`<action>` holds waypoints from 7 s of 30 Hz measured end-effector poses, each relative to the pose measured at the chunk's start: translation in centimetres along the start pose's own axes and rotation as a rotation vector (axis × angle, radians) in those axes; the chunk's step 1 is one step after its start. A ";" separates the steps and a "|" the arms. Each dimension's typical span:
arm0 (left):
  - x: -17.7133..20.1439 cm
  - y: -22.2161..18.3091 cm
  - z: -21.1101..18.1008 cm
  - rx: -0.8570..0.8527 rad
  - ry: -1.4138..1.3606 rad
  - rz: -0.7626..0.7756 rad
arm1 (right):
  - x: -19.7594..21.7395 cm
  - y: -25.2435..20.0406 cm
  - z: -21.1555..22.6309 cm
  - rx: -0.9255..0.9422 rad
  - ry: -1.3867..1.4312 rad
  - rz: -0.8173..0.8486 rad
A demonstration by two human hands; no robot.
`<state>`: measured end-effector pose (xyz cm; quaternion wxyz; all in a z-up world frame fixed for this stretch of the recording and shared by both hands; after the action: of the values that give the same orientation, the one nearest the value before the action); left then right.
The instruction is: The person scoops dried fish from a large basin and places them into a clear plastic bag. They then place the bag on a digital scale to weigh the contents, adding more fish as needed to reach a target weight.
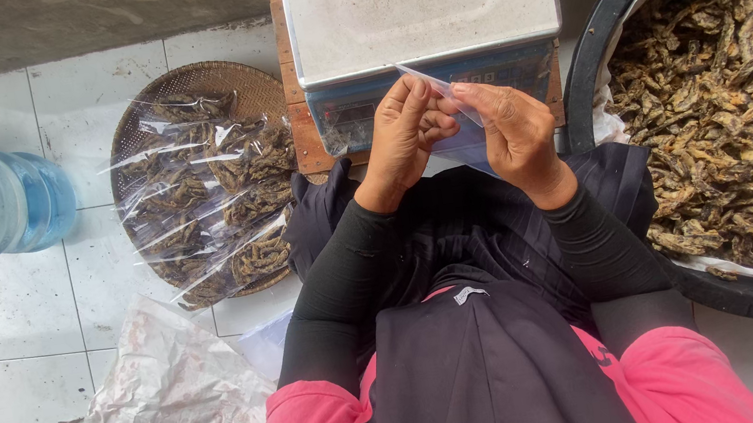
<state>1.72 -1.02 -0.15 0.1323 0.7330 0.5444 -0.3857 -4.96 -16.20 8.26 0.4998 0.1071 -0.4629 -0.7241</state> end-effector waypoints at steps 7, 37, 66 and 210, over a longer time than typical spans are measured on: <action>0.3 0.1 0.5 -0.008 -0.005 0.012 | 0.0 0.1 0.3 -0.017 0.010 -0.002; -0.1 -0.8 -0.9 -0.099 0.166 0.010 | -0.2 -0.8 0.4 -0.076 -0.035 0.047; -3.6 -5.3 3.3 -0.534 0.890 0.150 | 5.7 -4.2 9.1 -0.230 0.099 0.110; 3.3 3.6 -7.7 -0.221 -0.223 -0.350 | 26.2 -19.7 -34.1 -0.782 -1.197 0.061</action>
<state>8.55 4.71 1.84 0.2022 0.5614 0.6840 -0.4196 -8.71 -55.51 -17.74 0.1819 -0.5086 -0.3670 -0.7573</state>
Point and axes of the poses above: each hand's wrist, its own y-axis towards the middle knuckle, its own x-axis out of the back of the hand, z = x × y, the point moved 2 cm from there along y, towards the middle knuckle, and after that the axes turned 12 degrees about -z, right-handed, at the moved point
